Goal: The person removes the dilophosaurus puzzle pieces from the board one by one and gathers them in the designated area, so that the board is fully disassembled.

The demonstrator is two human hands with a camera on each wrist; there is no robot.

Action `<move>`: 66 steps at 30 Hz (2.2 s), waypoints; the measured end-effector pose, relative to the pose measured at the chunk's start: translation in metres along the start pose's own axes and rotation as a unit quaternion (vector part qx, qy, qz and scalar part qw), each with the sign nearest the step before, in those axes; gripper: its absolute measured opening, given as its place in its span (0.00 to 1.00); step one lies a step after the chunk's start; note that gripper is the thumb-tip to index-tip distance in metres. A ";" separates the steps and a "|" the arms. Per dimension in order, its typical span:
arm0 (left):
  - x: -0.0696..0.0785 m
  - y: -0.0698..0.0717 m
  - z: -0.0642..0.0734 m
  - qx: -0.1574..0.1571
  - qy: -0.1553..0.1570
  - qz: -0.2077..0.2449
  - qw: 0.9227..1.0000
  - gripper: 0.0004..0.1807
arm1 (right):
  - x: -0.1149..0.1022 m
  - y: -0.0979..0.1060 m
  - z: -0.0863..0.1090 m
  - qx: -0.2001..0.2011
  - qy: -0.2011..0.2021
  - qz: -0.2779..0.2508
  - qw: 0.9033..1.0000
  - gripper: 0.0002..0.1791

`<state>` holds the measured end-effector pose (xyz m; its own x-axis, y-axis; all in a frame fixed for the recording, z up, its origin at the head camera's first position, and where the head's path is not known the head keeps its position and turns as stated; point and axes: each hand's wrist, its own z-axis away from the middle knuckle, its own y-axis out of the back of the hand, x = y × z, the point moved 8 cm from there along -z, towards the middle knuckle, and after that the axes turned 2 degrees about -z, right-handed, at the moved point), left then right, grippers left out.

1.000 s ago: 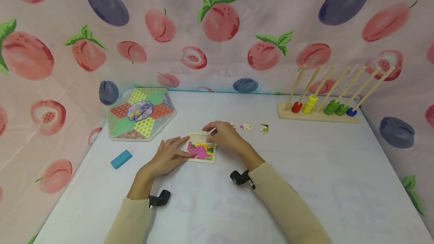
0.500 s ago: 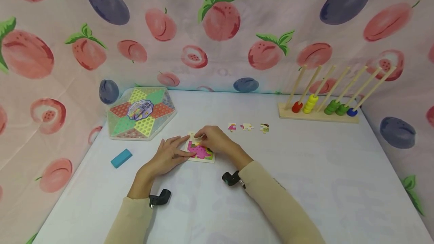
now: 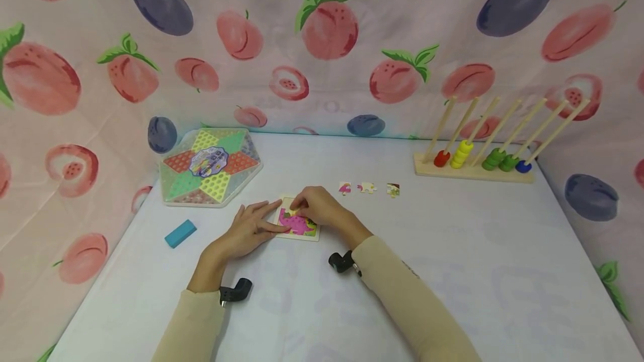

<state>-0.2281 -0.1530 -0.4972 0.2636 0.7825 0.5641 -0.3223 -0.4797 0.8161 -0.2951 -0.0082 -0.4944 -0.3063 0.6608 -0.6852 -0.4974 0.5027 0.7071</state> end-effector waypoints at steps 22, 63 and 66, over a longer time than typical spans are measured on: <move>-0.003 -0.002 0.000 0.004 -0.006 0.007 1.000 0.16 | 0.003 -0.003 -0.004 -0.011 -0.008 -0.017 1.000 0.08; -0.005 -0.004 -0.001 -0.013 0.017 0.007 1.000 0.16 | 0.021 0.039 0.014 0.043 -0.044 -0.221 0.973 0.09; -0.006 -0.004 -0.001 -0.012 0.017 0.007 1.000 0.16 | 0.023 0.048 0.020 0.053 -0.037 -0.251 0.966 0.10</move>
<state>-0.2292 -0.1550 -0.5042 0.2280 0.7895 0.5699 -0.3466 -0.4811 0.8052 -0.3095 0.0419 -0.4724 0.0116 0.3553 -0.9347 -0.4817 0.8211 0.3062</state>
